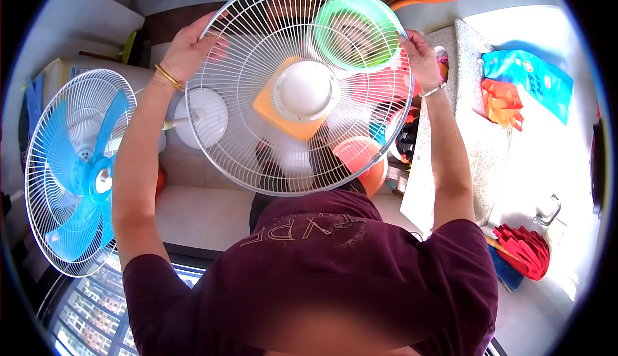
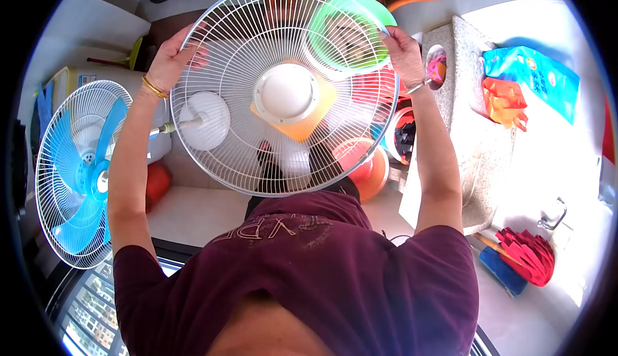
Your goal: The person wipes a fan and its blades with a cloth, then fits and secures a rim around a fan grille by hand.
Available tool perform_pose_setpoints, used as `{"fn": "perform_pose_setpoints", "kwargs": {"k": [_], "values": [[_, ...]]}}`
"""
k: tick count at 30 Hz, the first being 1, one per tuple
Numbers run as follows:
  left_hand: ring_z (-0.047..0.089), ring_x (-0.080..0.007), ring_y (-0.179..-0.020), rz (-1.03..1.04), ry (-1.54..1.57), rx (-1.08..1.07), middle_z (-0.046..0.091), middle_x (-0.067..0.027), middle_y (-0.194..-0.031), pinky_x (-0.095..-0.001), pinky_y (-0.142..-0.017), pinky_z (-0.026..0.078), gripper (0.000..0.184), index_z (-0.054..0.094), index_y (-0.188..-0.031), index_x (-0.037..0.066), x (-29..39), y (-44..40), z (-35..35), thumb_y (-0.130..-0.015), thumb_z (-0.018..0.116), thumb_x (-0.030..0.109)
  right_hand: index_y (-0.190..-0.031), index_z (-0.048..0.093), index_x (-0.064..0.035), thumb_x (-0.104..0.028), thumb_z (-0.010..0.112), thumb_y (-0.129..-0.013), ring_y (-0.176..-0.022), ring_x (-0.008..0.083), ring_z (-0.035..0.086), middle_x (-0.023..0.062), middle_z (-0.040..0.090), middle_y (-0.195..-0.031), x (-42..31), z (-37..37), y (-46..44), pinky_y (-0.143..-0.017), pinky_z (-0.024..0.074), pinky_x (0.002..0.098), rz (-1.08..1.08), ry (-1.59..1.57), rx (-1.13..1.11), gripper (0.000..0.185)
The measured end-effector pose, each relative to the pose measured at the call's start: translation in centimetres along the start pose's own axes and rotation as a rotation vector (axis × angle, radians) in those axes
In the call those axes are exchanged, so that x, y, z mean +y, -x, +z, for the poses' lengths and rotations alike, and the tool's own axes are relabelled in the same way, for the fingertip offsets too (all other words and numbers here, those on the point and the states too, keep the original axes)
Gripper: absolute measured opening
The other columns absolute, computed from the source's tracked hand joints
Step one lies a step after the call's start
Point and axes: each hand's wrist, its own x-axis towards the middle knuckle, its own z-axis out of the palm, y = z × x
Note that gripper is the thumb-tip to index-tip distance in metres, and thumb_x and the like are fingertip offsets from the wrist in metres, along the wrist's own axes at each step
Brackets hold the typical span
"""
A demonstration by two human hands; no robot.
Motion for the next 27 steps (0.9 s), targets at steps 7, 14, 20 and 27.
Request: {"fn": "perform_pose_setpoints", "kwargs": {"k": [7,14,20,27], "values": [[0.061,-0.0125,-0.073,0.020,-0.037,0.036,0.061,-0.0079,-0.087,-0.0232,-0.065,0.050,0.038,0.041,-0.126,0.008,1.5,0.8,1.9,-0.089,0.042,0.003,-0.103,0.057,0.0006,-0.011,0.055,-0.086,-0.075,0.0058,0.056,0.0027,0.063,-0.088,-1.5,-1.4,1.0,-0.068,0.0460,0.0182,-0.058,-0.025,0.046,0.021],[0.061,-0.0123,-0.074,0.123,-0.057,0.023,0.061,-0.0075,-0.087,-0.0227,-0.067,0.049,0.039,0.040,-0.127,0.005,1.9,1.2,3.1,-0.088,0.043,0.002,-0.099,0.059,0.0018,-0.010,0.060,-0.082,-0.081,0.0085,0.057,0.0046,0.062,-0.090,-4.9,-2.3,2.7,-0.073,0.0463,0.0202,0.013,-0.350,-0.028,0.021],[0.060,-0.0101,-0.074,0.190,-0.029,-0.110,0.060,-0.0062,-0.088,-0.0211,-0.067,0.049,0.039,0.040,-0.127,0.005,2.2,0.9,6.1,-0.089,0.044,0.002,-0.106,0.059,-0.0014,-0.012,0.057,-0.084,-0.061,0.0035,0.043,-0.0022,0.054,-0.074,-6.0,-4.9,1.7,-0.056,0.0362,0.0157,-0.071,-0.204,0.067,0.024],[0.059,-0.0088,-0.073,0.196,-0.082,-0.085,0.060,-0.0052,-0.086,-0.0220,-0.066,0.050,0.036,0.045,-0.123,0.006,-0.4,0.0,6.6,-0.087,0.048,0.003,-0.112,0.057,-0.0045,-0.018,0.057,-0.085,-0.069,0.0052,0.054,0.0017,0.062,-0.082,-2.5,-7.4,3.2,-0.060,0.0423,0.0170,0.112,-0.163,0.010,0.030]]}}
